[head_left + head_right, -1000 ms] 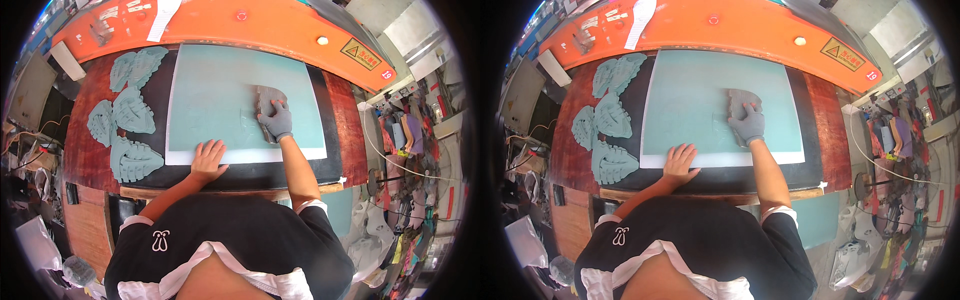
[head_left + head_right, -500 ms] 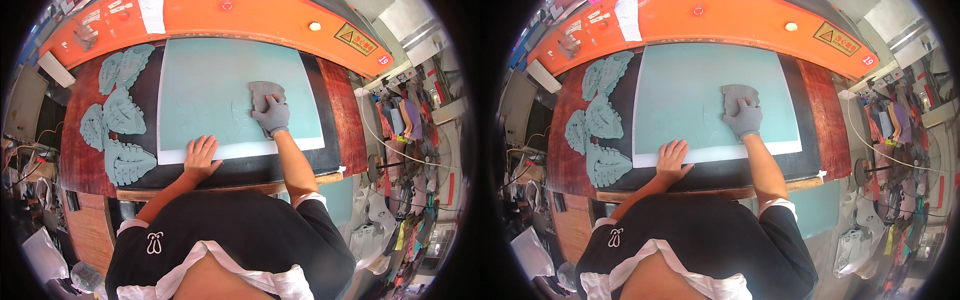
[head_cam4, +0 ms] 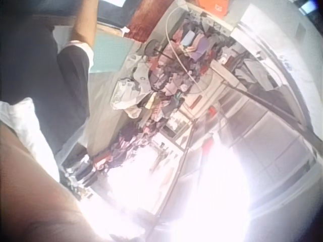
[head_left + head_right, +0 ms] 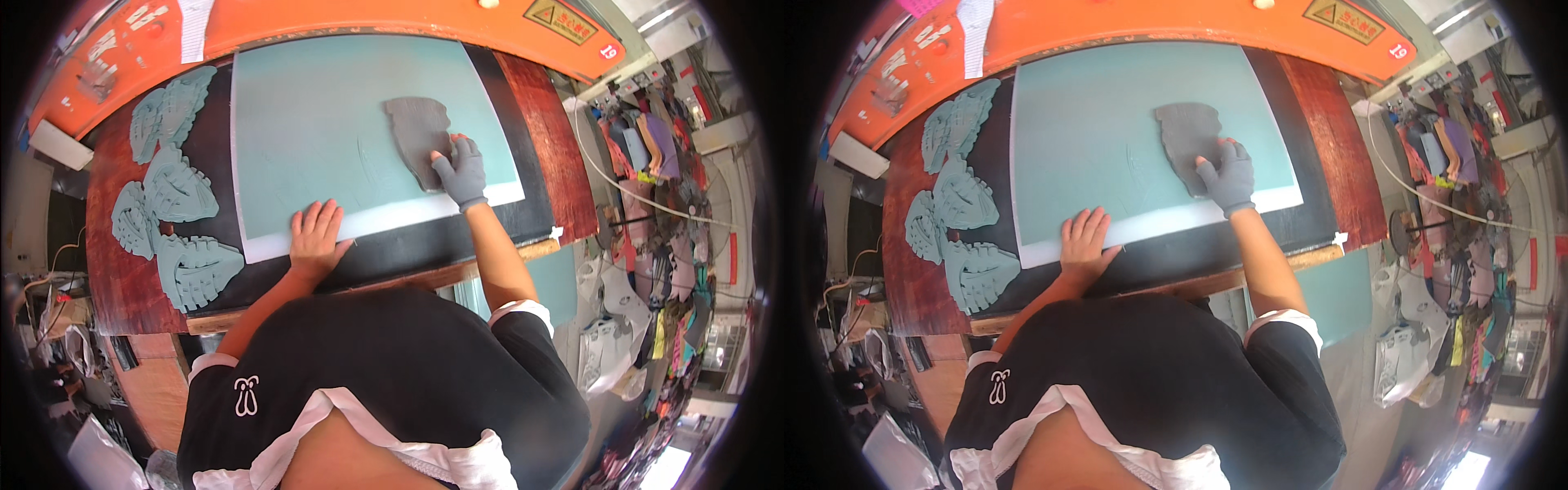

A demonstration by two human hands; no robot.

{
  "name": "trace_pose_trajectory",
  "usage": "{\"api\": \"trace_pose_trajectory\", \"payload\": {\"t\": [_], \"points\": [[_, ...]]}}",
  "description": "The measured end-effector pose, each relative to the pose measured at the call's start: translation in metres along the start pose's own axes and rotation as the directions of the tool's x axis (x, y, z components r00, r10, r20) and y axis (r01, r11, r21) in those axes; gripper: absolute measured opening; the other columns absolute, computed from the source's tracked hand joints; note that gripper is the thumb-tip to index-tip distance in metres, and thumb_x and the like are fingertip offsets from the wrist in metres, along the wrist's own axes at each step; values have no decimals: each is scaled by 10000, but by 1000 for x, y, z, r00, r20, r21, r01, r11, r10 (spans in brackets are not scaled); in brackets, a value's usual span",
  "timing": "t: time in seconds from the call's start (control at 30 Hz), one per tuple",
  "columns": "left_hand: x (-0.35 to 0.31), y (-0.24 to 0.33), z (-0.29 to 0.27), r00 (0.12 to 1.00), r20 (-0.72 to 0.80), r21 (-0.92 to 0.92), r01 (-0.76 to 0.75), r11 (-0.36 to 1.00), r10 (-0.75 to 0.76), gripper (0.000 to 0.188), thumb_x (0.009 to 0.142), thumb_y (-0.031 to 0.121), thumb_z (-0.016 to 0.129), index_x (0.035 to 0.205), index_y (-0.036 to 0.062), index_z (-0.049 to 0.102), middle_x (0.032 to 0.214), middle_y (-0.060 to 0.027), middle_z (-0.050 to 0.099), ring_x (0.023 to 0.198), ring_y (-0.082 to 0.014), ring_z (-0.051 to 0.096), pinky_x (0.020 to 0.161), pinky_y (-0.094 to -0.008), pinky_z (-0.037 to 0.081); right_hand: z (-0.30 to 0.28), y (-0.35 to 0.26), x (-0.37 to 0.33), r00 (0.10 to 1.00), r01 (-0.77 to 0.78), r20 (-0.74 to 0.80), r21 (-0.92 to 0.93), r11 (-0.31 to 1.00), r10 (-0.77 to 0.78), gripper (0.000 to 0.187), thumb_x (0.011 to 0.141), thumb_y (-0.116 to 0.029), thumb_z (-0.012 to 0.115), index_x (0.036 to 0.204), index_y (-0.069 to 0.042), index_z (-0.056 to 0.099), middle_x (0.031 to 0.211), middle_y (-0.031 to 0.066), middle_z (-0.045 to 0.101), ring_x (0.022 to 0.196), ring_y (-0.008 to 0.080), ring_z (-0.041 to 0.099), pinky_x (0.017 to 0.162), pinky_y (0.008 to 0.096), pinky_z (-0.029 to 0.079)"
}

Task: The person uses a squeegee to press a light-blue vinyl sheet on a cutting machine, then peels away excess vinyl to reveal cut characters. They repeat this process on multiple sheets, stacking the finished pieces and discarding the waste.

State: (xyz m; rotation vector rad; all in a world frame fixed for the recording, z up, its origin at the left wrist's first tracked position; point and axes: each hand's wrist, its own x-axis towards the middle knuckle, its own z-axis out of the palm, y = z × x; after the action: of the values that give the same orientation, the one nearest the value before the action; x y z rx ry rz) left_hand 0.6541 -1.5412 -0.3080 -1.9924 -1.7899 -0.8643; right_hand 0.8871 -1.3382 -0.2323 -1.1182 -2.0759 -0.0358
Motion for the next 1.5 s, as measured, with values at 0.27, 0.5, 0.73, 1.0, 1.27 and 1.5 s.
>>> {"api": "trace_pose_trajectory", "payload": {"t": [0.27, 0.5, 0.73, 1.0, 1.27, 1.5], "points": [[0, -7, 7, 998, -2, 3, -63, 998, 63, 640, 651, 307, 761, 1184, 24, 546, 1282, -117, 509, 1155, -311, 460, 946, -468, 334, -44, -12, -153, 987, 159, -5, 77, 984, -159, 187, 727, -139, 680, 867, -71, 576, 825, 88, 594, 769, 308, 561, 707, 412, 440], [6, -6, 6, 992, -39, 55, -115, 992, 118, 644, 647, 283, 770, 1190, 24, 541, 1284, -135, 502, 1162, -326, 453, 950, -467, 333, -41, -7, -151, 925, 348, -198, 90, 933, -326, 156, 687, -118, 680, 732, -112, 530, 726, 48, 556, 659, 274, 541, 598, 392, 424], [-36, 67, 7, 939, 337, 7, 76, 997, -74, 448, 593, 280, 807, 915, 65, 582, 949, -103, 551, 877, -304, 523, 735, -441, 417, -21, 5, -151, 913, 405, -160, 232, 884, -376, 125, 772, -191, 633, 761, -84, 569, 754, 102, 579, 689, 313, 548, 618, 416, 427], [-63, 98, 23, 987, -122, 17, 102, 995, -100, 445, 541, 317, 845, 785, 87, 552, 819, -82, 506, 819, -291, 523, 702, -398, 442, -119, 77, -16, 900, 146, -429, 467, 872, 79, 330, 953, -296, 431, 837, -11, 549, 723, 205, 548, 667, 369, 534, 614, 418, 423], [-67, 96, 22, 984, -64, 100, 170, 980, -164, 473, 553, 432, 811, 754, 103, 536, 824, -79, 497, 837, -280, 522, 710, -395, 449, -78, 93, -137, 929, 306, 67, 414, 858, -363, 175, 806, -261, 635, 832, -90, 605, 759, 116, 607, 722, 346, 587, 628, 425, 460], [-47, 83, 17, 990, -75, 100, 127, 987, -120, 476, 557, 424, 812, 777, 95, 547, 831, -82, 496, 831, -290, 522, 696, -401, 448, -49, 79, -121, 894, 438, 68, 83, 895, -444, 293, 766, -404, 624, 702, -119, 638, 730, 94, 591, 692, 303, 569, 647, 425, 452]]}}
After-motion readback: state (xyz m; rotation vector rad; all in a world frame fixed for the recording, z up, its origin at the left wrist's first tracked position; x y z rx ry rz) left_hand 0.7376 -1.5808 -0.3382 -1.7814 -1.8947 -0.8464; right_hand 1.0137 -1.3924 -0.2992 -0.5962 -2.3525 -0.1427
